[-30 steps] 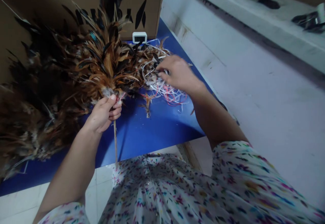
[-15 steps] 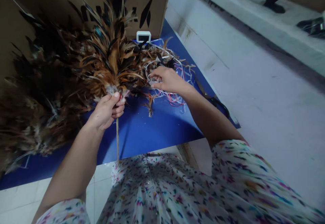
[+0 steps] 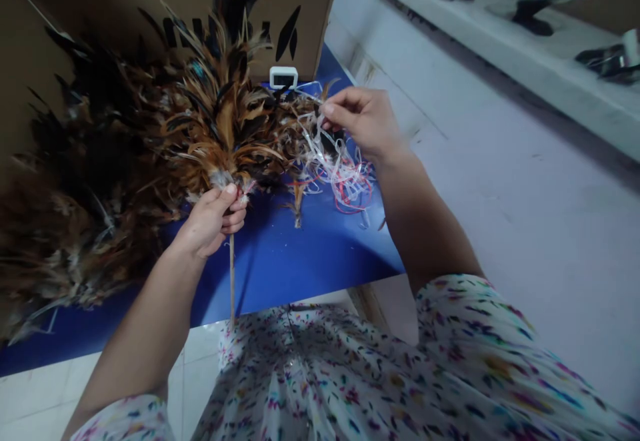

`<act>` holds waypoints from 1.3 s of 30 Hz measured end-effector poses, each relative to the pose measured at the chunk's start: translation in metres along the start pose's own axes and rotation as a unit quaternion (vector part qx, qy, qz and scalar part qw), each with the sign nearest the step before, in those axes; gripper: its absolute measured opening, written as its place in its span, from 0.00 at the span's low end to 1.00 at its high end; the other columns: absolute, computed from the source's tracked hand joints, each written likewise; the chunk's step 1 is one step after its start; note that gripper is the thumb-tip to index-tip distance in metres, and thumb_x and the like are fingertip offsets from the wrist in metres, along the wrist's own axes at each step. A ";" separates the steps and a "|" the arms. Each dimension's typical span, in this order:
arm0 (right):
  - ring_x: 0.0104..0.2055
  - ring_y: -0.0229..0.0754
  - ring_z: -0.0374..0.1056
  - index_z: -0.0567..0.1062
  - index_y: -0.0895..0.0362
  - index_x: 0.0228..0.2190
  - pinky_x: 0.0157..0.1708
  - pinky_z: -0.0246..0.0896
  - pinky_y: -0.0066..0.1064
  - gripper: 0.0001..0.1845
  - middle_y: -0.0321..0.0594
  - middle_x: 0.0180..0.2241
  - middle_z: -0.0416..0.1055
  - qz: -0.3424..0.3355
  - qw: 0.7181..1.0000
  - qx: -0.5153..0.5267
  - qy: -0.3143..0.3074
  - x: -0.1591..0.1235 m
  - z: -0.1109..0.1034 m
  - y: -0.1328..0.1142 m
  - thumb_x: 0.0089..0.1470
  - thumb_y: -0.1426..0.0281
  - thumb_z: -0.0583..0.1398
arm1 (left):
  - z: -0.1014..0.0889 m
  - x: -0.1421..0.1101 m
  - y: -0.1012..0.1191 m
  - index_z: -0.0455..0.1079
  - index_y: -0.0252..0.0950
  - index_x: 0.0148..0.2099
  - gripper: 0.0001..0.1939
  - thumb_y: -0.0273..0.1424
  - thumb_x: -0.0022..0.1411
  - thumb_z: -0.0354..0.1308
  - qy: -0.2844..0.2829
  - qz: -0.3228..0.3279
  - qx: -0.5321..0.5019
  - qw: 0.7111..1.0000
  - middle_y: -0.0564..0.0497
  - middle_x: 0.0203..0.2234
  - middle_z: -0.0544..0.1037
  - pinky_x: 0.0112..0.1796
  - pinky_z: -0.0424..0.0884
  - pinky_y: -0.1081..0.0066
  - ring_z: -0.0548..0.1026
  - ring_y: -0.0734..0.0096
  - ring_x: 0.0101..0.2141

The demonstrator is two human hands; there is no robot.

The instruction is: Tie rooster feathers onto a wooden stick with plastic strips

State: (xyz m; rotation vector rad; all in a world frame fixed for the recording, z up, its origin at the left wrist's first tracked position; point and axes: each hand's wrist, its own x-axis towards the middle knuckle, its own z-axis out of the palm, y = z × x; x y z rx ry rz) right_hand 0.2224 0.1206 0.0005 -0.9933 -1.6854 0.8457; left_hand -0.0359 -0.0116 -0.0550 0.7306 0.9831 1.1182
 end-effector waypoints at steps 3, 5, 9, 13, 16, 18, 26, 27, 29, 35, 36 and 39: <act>0.26 0.34 0.69 0.76 0.57 0.26 0.30 0.63 0.28 0.06 0.38 0.26 0.76 -0.008 0.996 0.086 0.014 0.001 -0.005 -0.008 0.55 0.72 0.65 | -0.001 0.000 -0.001 0.58 0.34 0.27 0.20 0.36 0.61 0.64 -0.001 0.003 0.000 1.000 0.59 0.19 0.60 0.14 0.49 0.85 0.52 0.89 0.14; 0.26 0.34 0.70 0.75 0.56 0.27 0.30 0.64 0.29 0.06 0.38 0.28 0.78 0.003 0.994 0.106 0.014 0.002 -0.008 -0.014 0.55 0.71 0.65 | -0.002 0.000 -0.001 0.57 0.34 0.27 0.20 0.37 0.61 0.65 -0.004 0.002 0.003 1.000 0.59 0.19 0.59 0.14 0.49 0.85 0.52 0.88 0.14; 0.23 0.33 0.67 0.73 0.55 0.25 0.28 0.63 0.29 0.09 0.33 0.23 0.74 -0.014 0.997 0.071 0.041 0.008 -0.012 -0.021 0.52 0.70 0.68 | -0.002 0.000 -0.001 0.58 0.34 0.27 0.20 0.37 0.61 0.64 -0.001 0.005 0.008 1.000 0.59 0.19 0.59 0.14 0.49 0.85 0.52 0.89 0.14; 0.20 0.29 0.63 0.73 0.55 0.22 0.24 0.60 0.25 0.11 0.28 0.17 0.68 -0.054 0.995 0.048 0.068 0.014 -0.014 -0.024 0.48 0.70 0.71 | -0.002 0.000 0.000 0.57 0.34 0.27 0.19 0.36 0.62 0.63 0.000 0.007 0.011 1.000 0.60 0.19 0.59 0.14 0.49 0.85 0.52 0.89 0.14; 0.19 0.29 0.64 0.73 0.57 0.23 0.21 0.61 0.23 0.14 0.29 0.17 0.69 -0.071 0.989 0.103 0.075 0.014 -0.014 -0.025 0.45 0.65 0.72 | -0.001 0.000 0.000 0.57 0.34 0.28 0.19 0.36 0.62 0.63 -0.002 0.006 0.014 1.000 0.60 0.19 0.59 0.14 0.48 0.85 0.52 0.89 0.14; 0.20 0.31 0.68 0.72 0.58 0.26 0.20 0.63 0.22 0.14 0.32 0.20 0.73 -0.062 0.986 0.141 0.070 0.013 -0.015 -0.026 0.46 0.64 0.70 | -0.001 0.000 0.000 0.58 0.34 0.29 0.18 0.36 0.62 0.63 -0.003 0.006 0.016 1.000 0.60 0.20 0.60 0.14 0.48 0.85 0.52 0.89 0.14; 0.29 0.34 0.75 0.68 0.54 0.28 0.25 0.64 0.23 0.11 0.34 0.28 0.79 -0.026 0.984 0.164 0.066 0.009 -0.023 -0.028 0.55 0.66 0.65 | -0.002 0.001 -0.001 0.57 0.34 0.29 0.18 0.36 0.63 0.62 0.002 0.001 0.020 1.000 0.60 0.19 0.59 0.15 0.47 0.84 0.52 0.89 0.14; 0.30 0.35 0.75 0.68 0.54 0.28 0.27 0.64 0.24 0.13 0.33 0.28 0.78 -0.038 0.982 0.178 0.057 0.008 -0.025 -0.029 0.52 0.64 0.67 | -0.001 0.001 -0.001 0.57 0.34 0.29 0.18 0.36 0.63 0.62 0.004 -0.001 0.019 1.000 0.60 0.19 0.59 0.15 0.47 0.84 0.52 0.89 0.14; 0.33 0.36 0.75 0.69 0.53 0.27 0.30 0.65 0.26 0.16 0.32 0.29 0.77 -0.067 0.970 0.231 0.032 0.006 -0.028 -0.033 0.46 0.62 0.71 | -0.001 0.001 0.000 0.58 0.34 0.30 0.17 0.35 0.62 0.62 0.008 -0.002 0.015 1.000 0.60 0.19 0.59 0.15 0.47 0.84 0.52 0.88 0.14; 0.37 0.38 0.77 0.68 0.53 0.27 0.33 0.66 0.28 0.20 0.32 0.31 0.78 -0.052 0.968 0.243 0.048 0.003 -0.036 -0.029 0.40 0.61 0.73 | 0.002 -0.001 0.002 0.59 0.35 0.31 0.16 0.35 0.63 0.63 0.016 -0.015 0.008 1.000 0.60 0.19 0.59 0.15 0.47 0.84 0.52 0.88 0.14; 0.36 0.38 0.77 0.68 0.53 0.27 0.32 0.66 0.28 0.21 0.32 0.31 0.79 -0.044 0.971 0.230 0.053 0.003 -0.036 -0.026 0.38 0.60 0.73 | 0.002 -0.001 0.002 0.59 0.35 0.31 0.16 0.35 0.63 0.63 0.017 -0.016 0.007 1.000 0.60 0.19 0.60 0.15 0.48 0.84 0.52 0.88 0.14; 0.36 0.39 0.77 0.66 0.52 0.28 0.33 0.67 0.29 0.22 0.32 0.32 0.80 -0.038 0.972 0.224 0.064 0.001 -0.038 -0.019 0.39 0.58 0.72 | 0.002 -0.001 0.002 0.59 0.34 0.31 0.16 0.34 0.63 0.62 0.012 -0.015 0.009 1.000 0.60 0.19 0.60 0.15 0.48 0.84 0.53 0.88 0.14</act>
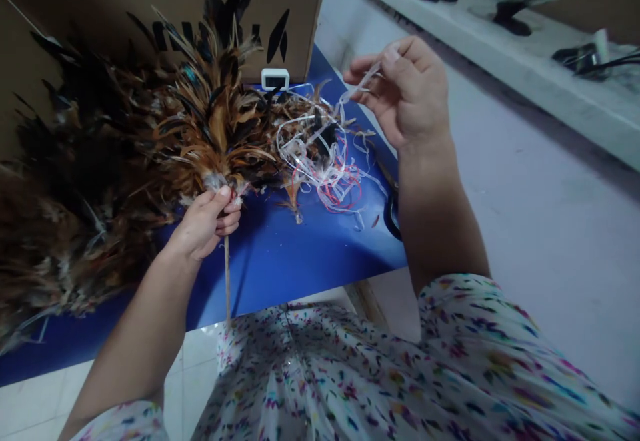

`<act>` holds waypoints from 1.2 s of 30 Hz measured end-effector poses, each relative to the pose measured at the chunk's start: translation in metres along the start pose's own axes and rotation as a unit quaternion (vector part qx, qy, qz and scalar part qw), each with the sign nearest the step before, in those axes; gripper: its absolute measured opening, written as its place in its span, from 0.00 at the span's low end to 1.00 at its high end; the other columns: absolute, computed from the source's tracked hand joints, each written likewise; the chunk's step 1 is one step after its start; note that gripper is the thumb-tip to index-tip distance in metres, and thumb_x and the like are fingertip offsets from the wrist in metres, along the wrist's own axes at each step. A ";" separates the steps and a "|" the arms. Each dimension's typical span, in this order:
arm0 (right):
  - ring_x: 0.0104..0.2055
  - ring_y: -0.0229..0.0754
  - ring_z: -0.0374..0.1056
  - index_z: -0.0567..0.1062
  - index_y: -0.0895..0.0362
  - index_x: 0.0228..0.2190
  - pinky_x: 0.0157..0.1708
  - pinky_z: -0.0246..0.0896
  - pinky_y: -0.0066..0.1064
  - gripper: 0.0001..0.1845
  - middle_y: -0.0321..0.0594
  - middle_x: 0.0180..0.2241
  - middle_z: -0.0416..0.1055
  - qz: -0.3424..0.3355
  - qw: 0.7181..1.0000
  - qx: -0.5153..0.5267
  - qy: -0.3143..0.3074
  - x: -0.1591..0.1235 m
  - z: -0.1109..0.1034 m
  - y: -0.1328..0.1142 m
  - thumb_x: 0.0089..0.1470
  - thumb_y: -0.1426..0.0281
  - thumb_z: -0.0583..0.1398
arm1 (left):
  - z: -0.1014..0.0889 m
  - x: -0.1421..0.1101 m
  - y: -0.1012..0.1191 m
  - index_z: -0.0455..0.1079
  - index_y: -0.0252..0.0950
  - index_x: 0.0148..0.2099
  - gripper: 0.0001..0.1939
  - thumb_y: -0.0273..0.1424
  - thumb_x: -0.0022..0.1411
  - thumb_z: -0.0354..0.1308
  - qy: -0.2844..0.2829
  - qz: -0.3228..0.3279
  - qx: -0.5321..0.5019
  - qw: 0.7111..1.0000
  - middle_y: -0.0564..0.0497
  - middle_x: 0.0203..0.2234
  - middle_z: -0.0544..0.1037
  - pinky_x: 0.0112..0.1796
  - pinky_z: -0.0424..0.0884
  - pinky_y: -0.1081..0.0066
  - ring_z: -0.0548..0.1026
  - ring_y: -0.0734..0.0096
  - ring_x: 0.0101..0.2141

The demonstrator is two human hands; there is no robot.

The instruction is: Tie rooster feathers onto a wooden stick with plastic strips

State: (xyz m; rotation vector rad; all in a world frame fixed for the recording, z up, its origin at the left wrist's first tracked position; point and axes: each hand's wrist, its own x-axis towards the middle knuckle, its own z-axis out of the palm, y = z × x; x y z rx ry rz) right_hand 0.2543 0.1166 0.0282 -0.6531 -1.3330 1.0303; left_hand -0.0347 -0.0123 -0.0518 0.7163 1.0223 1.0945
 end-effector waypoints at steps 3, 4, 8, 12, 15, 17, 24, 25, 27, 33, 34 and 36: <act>0.33 0.39 0.76 0.65 0.51 0.29 0.31 0.68 0.30 0.24 0.32 0.29 0.79 0.004 1.000 -0.013 0.020 -0.004 -0.003 0.002 0.41 0.55 0.71 | -0.001 0.000 -0.001 0.59 0.34 0.30 0.16 0.35 0.64 0.61 -0.008 0.006 0.006 1.000 0.60 0.19 0.59 0.15 0.47 0.84 0.52 0.88 0.14; 0.32 0.38 0.76 0.65 0.51 0.29 0.30 0.67 0.30 0.24 0.32 0.28 0.79 0.006 0.999 -0.020 0.026 -0.005 -0.003 0.003 0.41 0.55 0.71 | -0.001 0.000 -0.001 0.58 0.34 0.30 0.16 0.35 0.64 0.61 -0.007 0.008 0.007 1.000 0.60 0.19 0.59 0.15 0.47 0.84 0.52 0.88 0.14; 0.25 0.35 0.71 0.69 0.51 0.29 0.26 0.65 0.29 0.19 0.31 0.25 0.76 -0.017 0.998 -0.048 0.039 -0.010 -0.007 0.001 0.43 0.56 0.71 | -0.001 0.001 -0.001 0.58 0.34 0.29 0.18 0.36 0.63 0.63 -0.002 0.010 0.010 1.000 0.60 0.19 0.59 0.15 0.48 0.84 0.53 0.88 0.14; 0.19 0.33 0.60 0.71 0.50 0.28 0.21 0.56 0.29 0.16 0.30 0.20 0.70 -0.070 0.990 -0.107 0.060 -0.014 -0.015 -0.006 0.47 0.57 0.71 | -0.001 0.002 -0.001 0.57 0.34 0.28 0.19 0.36 0.62 0.63 -0.006 0.009 0.013 1.000 0.60 0.19 0.59 0.14 0.48 0.84 0.53 0.88 0.14; 0.17 0.32 0.53 0.70 0.49 0.28 0.21 0.53 0.31 0.17 0.29 0.18 0.65 -0.074 0.985 -0.141 0.069 -0.021 -0.022 -0.011 0.49 0.54 0.69 | -0.001 0.002 -0.002 0.58 0.34 0.29 0.17 0.35 0.62 0.63 -0.007 0.008 0.015 1.000 0.60 0.19 0.59 0.14 0.48 0.84 0.52 0.88 0.14; 0.15 0.30 0.49 0.70 0.49 0.29 0.19 0.50 0.31 0.18 0.28 0.17 0.62 -0.065 0.986 -0.138 0.063 -0.028 -0.027 -0.012 0.50 0.53 0.69 | -0.001 0.002 -0.002 0.59 0.34 0.30 0.17 0.35 0.62 0.63 -0.008 0.006 0.016 1.000 0.60 0.19 0.59 0.14 0.49 0.84 0.52 0.88 0.14; 0.09 0.28 0.42 0.70 0.51 0.28 0.11 0.37 0.27 0.23 0.23 0.10 0.57 0.007 0.993 -0.116 0.031 -0.060 -0.032 -0.005 0.43 0.50 0.71 | 0.002 0.001 0.000 0.58 0.35 0.30 0.18 0.36 0.61 0.64 -0.003 0.000 0.013 1.000 0.61 0.19 0.60 0.14 0.49 0.84 0.52 0.88 0.14; 0.09 0.29 0.43 0.69 0.51 0.28 0.11 0.36 0.27 0.22 0.23 0.10 0.57 0.029 0.991 -0.130 0.029 -0.064 -0.032 -0.004 0.44 0.51 0.71 | 0.002 0.000 0.001 0.58 0.35 0.30 0.18 0.36 0.62 0.64 -0.003 -0.002 0.013 1.000 0.61 0.19 0.60 0.14 0.49 0.84 0.52 0.88 0.14; 0.10 0.30 0.45 0.70 0.51 0.29 0.12 0.37 0.26 0.21 0.24 0.10 0.58 0.073 0.981 -0.177 0.007 -0.073 -0.034 -0.002 0.46 0.50 0.69 | 0.003 0.000 0.001 0.58 0.35 0.29 0.18 0.36 0.62 0.64 -0.002 -0.006 0.012 1.000 0.61 0.19 0.60 0.15 0.49 0.84 0.52 0.88 0.14; 0.13 0.32 0.50 0.69 0.51 0.29 0.15 0.45 0.27 0.18 0.26 0.12 0.60 0.172 0.936 -0.290 -0.098 -0.094 -0.047 0.001 0.50 0.52 0.66 | 0.004 -0.001 0.002 0.58 0.35 0.29 0.19 0.37 0.62 0.63 -0.001 -0.002 0.016 1.000 0.61 0.18 0.59 0.15 0.47 0.84 0.51 0.88 0.14; 0.13 0.32 0.51 0.70 0.52 0.29 0.16 0.46 0.27 0.16 0.26 0.12 0.61 0.186 0.925 -0.306 -0.123 -0.098 -0.050 0.002 0.52 0.54 0.65 | 0.004 -0.001 0.002 0.58 0.35 0.29 0.19 0.37 0.63 0.63 -0.002 -0.001 0.018 1.000 0.61 0.18 0.59 0.15 0.47 0.84 0.51 0.88 0.14; 0.15 0.32 0.53 0.71 0.53 0.28 0.18 0.49 0.28 0.13 0.27 0.13 0.62 0.209 0.899 -0.345 -0.169 -0.104 -0.052 0.004 0.53 0.57 0.64 | 0.004 -0.001 0.002 0.58 0.34 0.28 0.19 0.36 0.63 0.62 -0.002 0.001 0.020 1.000 0.60 0.18 0.59 0.15 0.48 0.83 0.52 0.88 0.14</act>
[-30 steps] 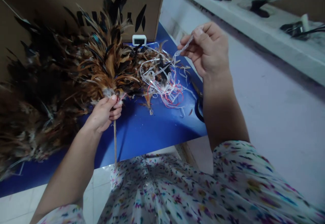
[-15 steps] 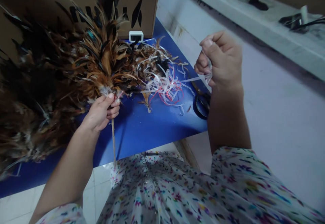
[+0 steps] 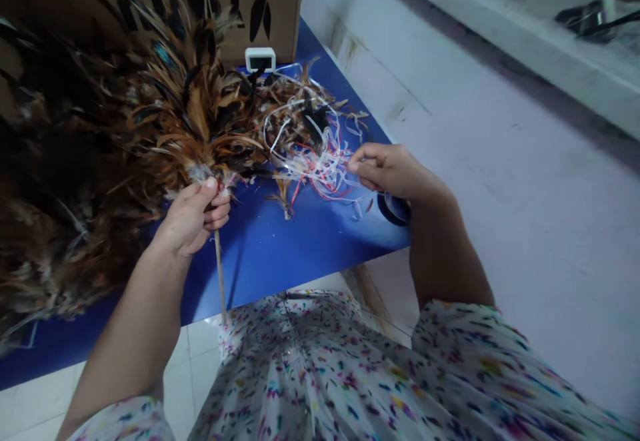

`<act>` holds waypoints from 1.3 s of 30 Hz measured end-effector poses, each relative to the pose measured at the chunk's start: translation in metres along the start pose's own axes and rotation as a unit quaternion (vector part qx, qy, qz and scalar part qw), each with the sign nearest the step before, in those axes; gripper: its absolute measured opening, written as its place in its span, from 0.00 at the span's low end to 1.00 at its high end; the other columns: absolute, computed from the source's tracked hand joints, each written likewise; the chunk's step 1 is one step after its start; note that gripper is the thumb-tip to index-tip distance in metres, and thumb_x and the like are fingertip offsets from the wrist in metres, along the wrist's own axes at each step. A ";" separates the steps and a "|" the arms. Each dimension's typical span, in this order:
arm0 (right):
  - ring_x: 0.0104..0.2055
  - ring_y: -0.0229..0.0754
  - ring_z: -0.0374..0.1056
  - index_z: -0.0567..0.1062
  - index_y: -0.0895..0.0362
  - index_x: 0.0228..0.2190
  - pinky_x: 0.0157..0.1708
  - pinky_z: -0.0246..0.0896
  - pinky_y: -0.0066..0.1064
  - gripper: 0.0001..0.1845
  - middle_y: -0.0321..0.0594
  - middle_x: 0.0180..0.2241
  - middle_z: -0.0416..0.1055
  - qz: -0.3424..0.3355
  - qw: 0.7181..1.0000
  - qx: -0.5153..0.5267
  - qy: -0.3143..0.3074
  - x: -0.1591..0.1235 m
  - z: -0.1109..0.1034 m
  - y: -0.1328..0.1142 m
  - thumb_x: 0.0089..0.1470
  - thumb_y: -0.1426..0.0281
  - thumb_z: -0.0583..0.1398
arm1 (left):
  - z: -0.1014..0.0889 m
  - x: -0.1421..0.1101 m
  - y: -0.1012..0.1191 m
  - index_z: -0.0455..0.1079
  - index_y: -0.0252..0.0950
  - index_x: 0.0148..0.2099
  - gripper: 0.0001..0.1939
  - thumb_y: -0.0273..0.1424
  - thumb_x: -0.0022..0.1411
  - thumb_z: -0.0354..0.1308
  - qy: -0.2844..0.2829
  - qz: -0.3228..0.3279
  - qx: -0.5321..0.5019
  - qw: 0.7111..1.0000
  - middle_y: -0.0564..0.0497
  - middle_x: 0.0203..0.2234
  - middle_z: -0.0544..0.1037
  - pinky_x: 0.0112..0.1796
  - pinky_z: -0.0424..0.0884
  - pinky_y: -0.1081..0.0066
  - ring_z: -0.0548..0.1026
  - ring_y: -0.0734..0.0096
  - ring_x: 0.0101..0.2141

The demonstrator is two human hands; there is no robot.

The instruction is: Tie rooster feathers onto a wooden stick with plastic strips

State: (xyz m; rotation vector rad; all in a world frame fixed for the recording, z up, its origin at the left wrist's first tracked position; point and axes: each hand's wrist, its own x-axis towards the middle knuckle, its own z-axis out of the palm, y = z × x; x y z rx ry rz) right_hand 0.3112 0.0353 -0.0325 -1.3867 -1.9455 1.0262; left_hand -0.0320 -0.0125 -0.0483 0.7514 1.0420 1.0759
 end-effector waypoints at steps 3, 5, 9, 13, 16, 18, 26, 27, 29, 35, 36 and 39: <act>0.15 0.33 0.56 0.74 0.53 0.32 0.20 0.52 0.28 0.09 0.27 0.13 0.64 0.039 0.997 -0.070 -0.007 0.001 0.012 0.007 0.53 0.60 0.63 | 0.000 0.000 0.000 0.58 0.34 0.28 0.18 0.34 0.63 0.62 -0.007 0.003 -0.002 1.000 0.59 0.19 0.59 0.15 0.48 0.83 0.52 0.88 0.14; 0.17 0.36 0.59 0.75 0.53 0.35 0.23 0.55 0.30 0.11 0.28 0.14 0.66 0.061 0.991 -0.112 0.029 0.008 0.024 0.011 0.52 0.60 0.62 | 0.000 -0.001 0.001 0.59 0.33 0.28 0.17 0.32 0.63 0.62 -0.016 0.004 -0.004 1.000 0.59 0.19 0.59 0.16 0.48 0.82 0.53 0.88 0.15; 0.24 0.39 0.64 0.76 0.55 0.28 0.30 0.57 0.32 0.09 0.33 0.16 0.66 0.027 0.976 -0.195 0.093 0.026 0.044 0.021 0.52 0.62 0.62 | 0.001 -0.001 0.001 0.60 0.33 0.29 0.14 0.32 0.64 0.61 -0.012 0.003 0.000 1.000 0.59 0.19 0.59 0.16 0.47 0.82 0.52 0.87 0.15; 0.23 0.37 0.62 0.76 0.55 0.25 0.28 0.55 0.31 0.08 0.32 0.15 0.63 -0.005 0.980 -0.155 0.124 0.032 0.041 0.030 0.52 0.66 0.60 | 0.001 -0.002 0.003 0.59 0.33 0.28 0.16 0.32 0.64 0.61 -0.008 0.002 -0.001 1.000 0.58 0.19 0.58 0.16 0.47 0.81 0.52 0.87 0.15; 0.19 0.36 0.59 0.76 0.54 0.25 0.23 0.53 0.30 0.09 0.31 0.14 0.61 0.001 0.979 -0.077 0.186 0.027 0.027 0.027 0.51 0.63 0.60 | 0.001 -0.002 0.003 0.58 0.34 0.26 0.18 0.33 0.64 0.61 -0.016 0.004 0.001 1.000 0.58 0.19 0.58 0.16 0.47 0.81 0.51 0.88 0.15; 0.17 0.35 0.58 0.75 0.54 0.25 0.21 0.51 0.29 0.08 0.30 0.14 0.61 -0.008 0.974 -0.031 0.223 0.021 0.017 0.020 0.49 0.63 0.62 | 0.001 -0.002 0.002 0.57 0.34 0.27 0.18 0.33 0.65 0.60 -0.019 0.004 0.002 1.000 0.58 0.19 0.58 0.16 0.46 0.81 0.51 0.87 0.15; 0.17 0.34 0.55 0.75 0.50 0.25 0.18 0.50 0.30 0.10 0.32 0.17 0.65 -0.092 0.941 0.093 0.313 0.001 -0.009 -0.006 0.49 0.59 0.69 | 0.000 -0.002 0.002 0.58 0.35 0.31 0.17 0.34 0.63 0.63 -0.013 -0.005 0.002 1.000 0.60 0.19 0.59 0.16 0.46 0.81 0.52 0.88 0.15; 0.18 0.34 0.55 0.76 0.50 0.26 0.19 0.51 0.31 0.10 0.32 0.17 0.65 -0.104 0.937 0.107 0.315 0.000 -0.011 -0.007 0.49 0.59 0.69 | 0.001 -0.002 0.002 0.57 0.35 0.30 0.17 0.34 0.63 0.62 -0.014 -0.005 0.003 1.000 0.60 0.19 0.59 0.16 0.46 0.81 0.52 0.88 0.15; 0.19 0.35 0.56 0.76 0.50 0.26 0.20 0.53 0.33 0.10 0.33 0.18 0.66 -0.122 0.929 0.135 0.321 -0.002 -0.015 -0.009 0.49 0.60 0.69 | 0.001 -0.002 0.003 0.57 0.35 0.29 0.17 0.33 0.64 0.61 -0.012 -0.003 0.007 1.000 0.59 0.19 0.59 0.17 0.47 0.81 0.52 0.88 0.15; 0.26 0.44 0.65 0.74 0.45 0.24 0.27 0.60 0.40 0.07 0.37 0.26 0.72 -0.153 0.913 0.156 0.343 -0.014 -0.026 -0.026 0.51 0.61 0.66 | 0.001 -0.002 0.002 0.57 0.35 0.29 0.17 0.34 0.64 0.61 -0.012 0.000 0.010 1.000 0.59 0.19 0.58 0.17 0.47 0.81 0.52 0.88 0.15; 0.29 0.46 0.68 0.75 0.44 0.24 0.29 0.63 0.42 0.07 0.37 0.29 0.74 -0.158 0.915 0.159 0.336 -0.017 -0.026 -0.028 0.52 0.61 0.66 | 0.001 -0.002 0.002 0.57 0.35 0.29 0.17 0.34 0.64 0.61 -0.015 0.003 0.010 1.000 0.59 0.19 0.58 0.17 0.47 0.81 0.52 0.88 0.15; 0.32 0.46 0.71 0.75 0.44 0.25 0.33 0.67 0.42 0.05 0.37 0.31 0.76 -0.165 0.920 0.190 0.301 -0.023 -0.022 -0.030 0.52 0.62 0.65 | 0.000 -0.002 0.001 0.58 0.34 0.29 0.16 0.33 0.65 0.60 -0.012 0.007 0.013 1.000 0.59 0.19 0.59 0.16 0.47 0.81 0.53 0.87 0.15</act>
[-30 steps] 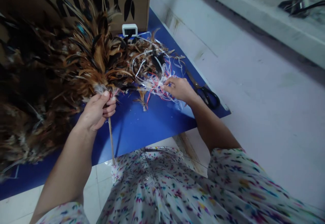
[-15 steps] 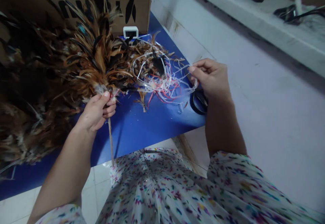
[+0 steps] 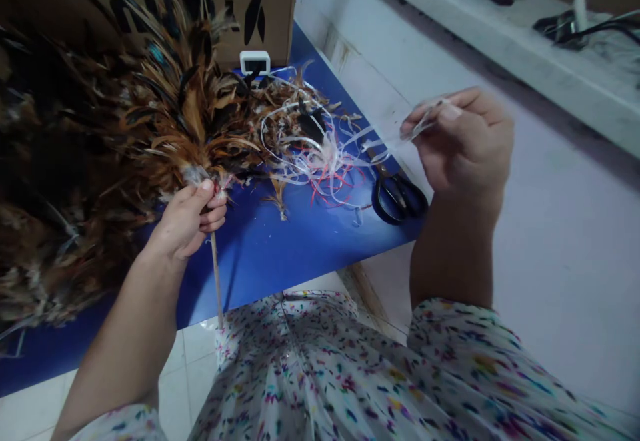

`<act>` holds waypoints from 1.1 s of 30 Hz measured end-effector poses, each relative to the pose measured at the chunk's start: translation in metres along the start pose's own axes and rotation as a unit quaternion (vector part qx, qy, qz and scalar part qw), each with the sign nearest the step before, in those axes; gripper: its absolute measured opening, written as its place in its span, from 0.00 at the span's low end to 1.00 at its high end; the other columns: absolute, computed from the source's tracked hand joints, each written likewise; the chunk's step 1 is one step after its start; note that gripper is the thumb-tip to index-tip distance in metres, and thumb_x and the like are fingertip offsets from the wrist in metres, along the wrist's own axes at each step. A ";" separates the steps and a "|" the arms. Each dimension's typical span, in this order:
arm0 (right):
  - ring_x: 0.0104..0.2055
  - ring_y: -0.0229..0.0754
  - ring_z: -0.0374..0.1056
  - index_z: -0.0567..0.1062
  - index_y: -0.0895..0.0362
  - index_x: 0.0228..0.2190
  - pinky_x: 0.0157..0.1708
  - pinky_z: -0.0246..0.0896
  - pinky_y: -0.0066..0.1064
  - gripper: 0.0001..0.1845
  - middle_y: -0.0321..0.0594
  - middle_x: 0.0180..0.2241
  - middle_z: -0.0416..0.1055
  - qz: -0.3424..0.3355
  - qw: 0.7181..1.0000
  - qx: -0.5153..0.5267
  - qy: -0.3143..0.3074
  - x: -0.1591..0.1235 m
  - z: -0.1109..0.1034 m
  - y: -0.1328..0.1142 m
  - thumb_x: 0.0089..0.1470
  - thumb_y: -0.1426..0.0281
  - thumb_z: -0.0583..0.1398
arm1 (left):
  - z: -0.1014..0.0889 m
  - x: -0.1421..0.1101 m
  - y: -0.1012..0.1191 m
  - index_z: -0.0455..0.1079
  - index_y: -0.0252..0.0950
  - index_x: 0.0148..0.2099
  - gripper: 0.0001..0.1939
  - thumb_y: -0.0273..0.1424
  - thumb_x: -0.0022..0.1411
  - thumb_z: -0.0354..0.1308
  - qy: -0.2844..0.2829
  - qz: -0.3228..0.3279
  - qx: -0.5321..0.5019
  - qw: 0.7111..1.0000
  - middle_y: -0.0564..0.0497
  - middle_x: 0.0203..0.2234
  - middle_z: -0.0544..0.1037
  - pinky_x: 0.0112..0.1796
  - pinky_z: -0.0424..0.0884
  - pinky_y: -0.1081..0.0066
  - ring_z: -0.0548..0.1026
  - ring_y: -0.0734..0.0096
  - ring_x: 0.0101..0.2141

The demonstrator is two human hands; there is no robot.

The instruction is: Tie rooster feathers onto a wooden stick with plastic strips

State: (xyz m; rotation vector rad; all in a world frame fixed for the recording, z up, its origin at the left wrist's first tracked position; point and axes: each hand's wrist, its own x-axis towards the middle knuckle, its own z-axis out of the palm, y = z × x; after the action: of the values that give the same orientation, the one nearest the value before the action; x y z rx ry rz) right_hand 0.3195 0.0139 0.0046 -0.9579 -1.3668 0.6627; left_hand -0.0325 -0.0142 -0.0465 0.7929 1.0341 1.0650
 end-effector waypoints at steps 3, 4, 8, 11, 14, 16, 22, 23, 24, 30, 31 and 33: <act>0.31 0.42 0.71 0.78 0.49 0.28 0.34 0.67 0.37 0.04 0.37 0.29 0.77 0.053 0.991 -0.041 -0.112 -0.006 0.005 0.009 0.52 0.63 0.65 | 0.000 0.000 0.000 0.57 0.35 0.29 0.15 0.31 0.66 0.58 0.004 -0.002 0.002 1.000 0.59 0.19 0.58 0.16 0.48 0.81 0.53 0.87 0.15; 0.31 0.41 0.71 0.79 0.50 0.28 0.35 0.66 0.35 0.05 0.37 0.29 0.77 0.070 0.980 -0.085 -0.168 -0.008 0.008 0.014 0.53 0.63 0.65 | 0.000 0.000 0.000 0.57 0.34 0.29 0.15 0.31 0.66 0.58 0.004 -0.001 0.000 1.000 0.59 0.19 0.58 0.16 0.49 0.82 0.52 0.87 0.15; 0.35 0.42 0.71 0.80 0.53 0.29 0.37 0.64 0.34 0.09 0.39 0.31 0.78 0.054 0.927 -0.270 -0.254 -0.005 0.017 0.042 0.54 0.63 0.62 | 0.001 0.000 0.001 0.58 0.34 0.28 0.15 0.31 0.65 0.59 0.006 0.002 -0.004 1.000 0.58 0.19 0.60 0.15 0.50 0.82 0.53 0.86 0.15; 0.34 0.43 0.70 0.80 0.54 0.30 0.38 0.62 0.35 0.08 0.40 0.32 0.77 0.019 0.915 -0.353 -0.196 0.004 0.021 0.065 0.54 0.67 0.59 | 0.001 0.000 0.001 0.59 0.34 0.27 0.15 0.30 0.66 0.57 0.010 -0.002 -0.005 1.000 0.57 0.19 0.60 0.15 0.50 0.82 0.53 0.86 0.15; 0.32 0.43 0.69 0.80 0.55 0.30 0.36 0.61 0.36 0.08 0.40 0.30 0.76 0.026 0.895 -0.405 -0.188 0.015 0.028 0.080 0.52 0.71 0.59 | 0.000 0.000 0.000 0.59 0.33 0.28 0.15 0.30 0.66 0.57 0.007 0.001 -0.006 1.000 0.58 0.19 0.59 0.15 0.50 0.82 0.53 0.86 0.15; 0.32 0.43 0.69 0.80 0.55 0.30 0.35 0.60 0.35 0.08 0.41 0.29 0.76 0.039 0.880 -0.428 -0.201 0.020 0.036 0.084 0.51 0.70 0.59 | -0.001 0.000 0.000 0.59 0.33 0.28 0.15 0.31 0.64 0.59 -0.003 0.006 -0.007 1.000 0.58 0.19 0.59 0.15 0.50 0.83 0.53 0.87 0.15; 0.34 0.42 0.70 0.80 0.56 0.39 0.37 0.59 0.33 0.14 0.39 0.30 0.76 0.037 0.843 -0.452 -0.288 0.020 0.065 0.085 0.50 0.75 0.59 | -0.006 0.004 -0.004 0.59 0.33 0.29 0.21 0.37 0.57 0.68 -0.025 0.015 -0.011 1.000 0.60 0.19 0.61 0.14 0.51 0.83 0.54 0.88 0.15; 0.35 0.43 0.70 0.79 0.56 0.42 0.38 0.60 0.33 0.17 0.40 0.32 0.77 0.038 0.835 -0.464 -0.294 0.020 0.069 0.086 0.50 0.76 0.59 | -0.006 0.004 -0.004 0.59 0.33 0.29 0.21 0.38 0.56 0.69 -0.024 0.015 -0.012 1.000 0.60 0.19 0.61 0.14 0.51 0.83 0.54 0.88 0.15; 0.37 0.45 0.71 0.79 0.56 0.45 0.39 0.61 0.34 0.20 0.41 0.34 0.77 0.041 0.826 -0.480 -0.292 0.020 0.073 0.087 0.49 0.76 0.59 | -0.007 0.004 -0.004 0.59 0.33 0.29 0.22 0.38 0.55 0.70 -0.023 0.014 -0.013 1.000 0.60 0.19 0.61 0.14 0.51 0.83 0.54 0.88 0.15; 0.51 0.56 0.71 0.73 0.62 0.54 0.50 0.65 0.45 0.23 0.55 0.50 0.74 0.078 0.818 -0.542 -0.174 0.036 0.081 0.100 0.59 0.65 0.59 | -0.006 0.003 -0.004 0.59 0.33 0.29 0.22 0.39 0.54 0.70 0.003 0.009 -0.009 1.000 0.60 0.20 0.61 0.14 0.50 0.84 0.54 0.89 0.15; 0.53 0.58 0.71 0.71 0.63 0.56 0.51 0.65 0.47 0.26 0.57 0.52 0.73 0.095 0.817 -0.546 -0.159 0.041 0.082 0.104 0.60 0.63 0.59 | -0.006 0.003 -0.004 0.59 0.33 0.29 0.22 0.40 0.54 0.70 0.006 0.007 -0.007 1.000 0.60 0.20 0.60 0.14 0.50 0.84 0.54 0.89 0.15; 0.54 0.60 0.71 0.68 0.63 0.59 0.52 0.65 0.48 0.30 0.59 0.53 0.73 0.129 0.812 -0.546 -0.158 0.049 0.085 0.112 0.58 0.64 0.62 | -0.007 0.002 -0.004 0.59 0.34 0.29 0.23 0.40 0.54 0.70 0.009 0.006 -0.006 1.000 0.61 0.20 0.60 0.14 0.50 0.84 0.53 0.89 0.15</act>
State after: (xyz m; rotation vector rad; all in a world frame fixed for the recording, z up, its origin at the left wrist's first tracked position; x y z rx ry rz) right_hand 0.2571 0.1255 -0.0727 -2.0435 -1.9748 0.1598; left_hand -0.0372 -0.0131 -0.0534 0.7813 1.0382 1.0888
